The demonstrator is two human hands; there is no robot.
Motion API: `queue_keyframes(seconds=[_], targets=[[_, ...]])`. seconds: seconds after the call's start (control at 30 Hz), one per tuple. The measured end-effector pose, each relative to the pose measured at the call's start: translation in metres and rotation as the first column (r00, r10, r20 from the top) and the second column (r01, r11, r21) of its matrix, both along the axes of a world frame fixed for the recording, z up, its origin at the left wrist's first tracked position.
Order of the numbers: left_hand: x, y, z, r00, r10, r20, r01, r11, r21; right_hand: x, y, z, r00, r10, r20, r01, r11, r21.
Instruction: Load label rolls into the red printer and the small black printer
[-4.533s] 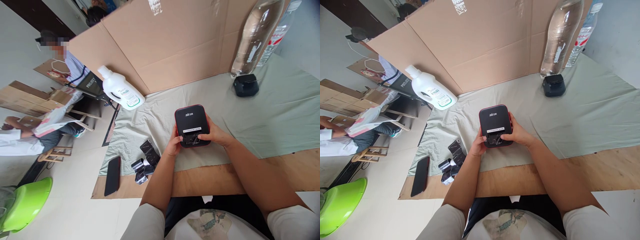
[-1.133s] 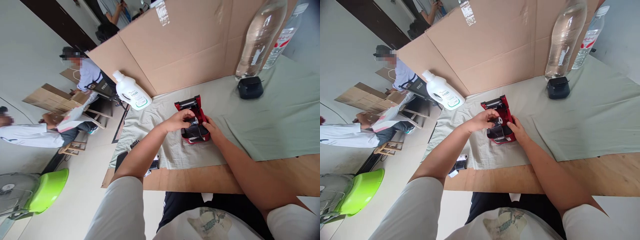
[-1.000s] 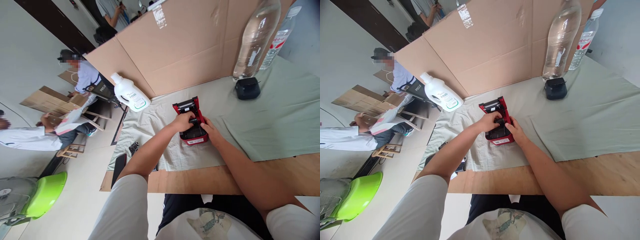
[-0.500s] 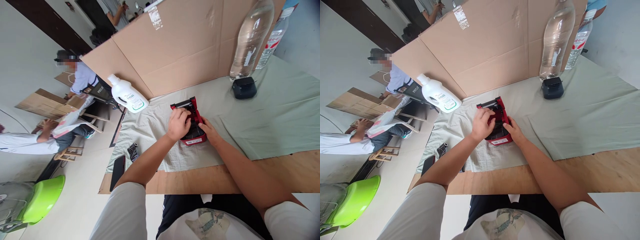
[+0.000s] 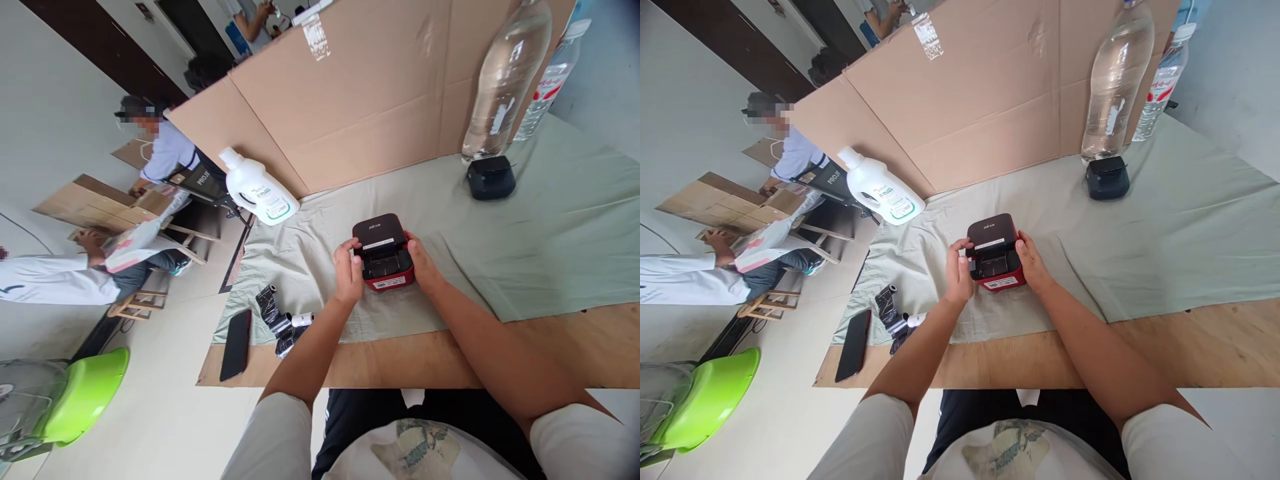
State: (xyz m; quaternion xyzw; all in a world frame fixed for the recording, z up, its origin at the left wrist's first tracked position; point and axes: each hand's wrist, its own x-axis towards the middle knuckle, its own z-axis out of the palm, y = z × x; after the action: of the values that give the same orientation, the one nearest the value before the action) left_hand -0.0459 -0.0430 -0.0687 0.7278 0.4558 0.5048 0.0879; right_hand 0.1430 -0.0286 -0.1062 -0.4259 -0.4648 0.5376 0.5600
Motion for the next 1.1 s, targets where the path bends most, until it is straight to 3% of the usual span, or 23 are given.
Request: queue_keyframes(seconds=[0.13,0.3,0.53,0.73,0.83,0.93,1.03,1.1], targets=[[0.008,-0.012,-0.016,0.997,0.045,-0.059,-0.039,0.994,0.1,-0.002,0.001,0.002,0.995,-0.017,-0.1,0.008,0.995,-0.096],[0.015,-0.007,-0.031,0.994,0.109,0.014,-0.11,0.981,0.161,-0.002,0.005,0.006,0.979,-0.012,-0.201,-0.025,0.984,-0.178],[0.015,-0.001,-0.034,0.992,0.126,-0.018,-0.116,0.95,0.29,-0.003,0.001,0.012,0.974,-0.053,-0.219,0.014,0.984,-0.177],[0.014,0.001,-0.035,0.988,0.155,-0.027,-0.139,0.941,0.309,-0.004,0.005,0.016,0.975,-0.066,-0.214,0.013,0.971,-0.238],[0.013,0.0,-0.04,0.99,0.138,-0.003,-0.132,0.954,0.271,-0.006,0.007,0.014,0.978,-0.099,-0.186,0.05,0.967,-0.25],[0.015,-0.002,-0.049,0.985,0.107,0.133,-0.131,0.974,0.187,-0.006,0.006,0.01,0.978,-0.1,-0.183,0.06,0.976,-0.211],[0.017,-0.005,-0.056,0.947,0.144,0.287,-0.152,0.988,0.005,-0.005,0.004,0.005,0.98,-0.08,-0.181,0.051,0.986,-0.158],[0.018,-0.008,-0.057,0.924,0.102,0.369,-0.035,0.982,-0.184,-0.004,0.003,0.002,0.984,-0.054,-0.171,0.032,0.991,-0.129]])
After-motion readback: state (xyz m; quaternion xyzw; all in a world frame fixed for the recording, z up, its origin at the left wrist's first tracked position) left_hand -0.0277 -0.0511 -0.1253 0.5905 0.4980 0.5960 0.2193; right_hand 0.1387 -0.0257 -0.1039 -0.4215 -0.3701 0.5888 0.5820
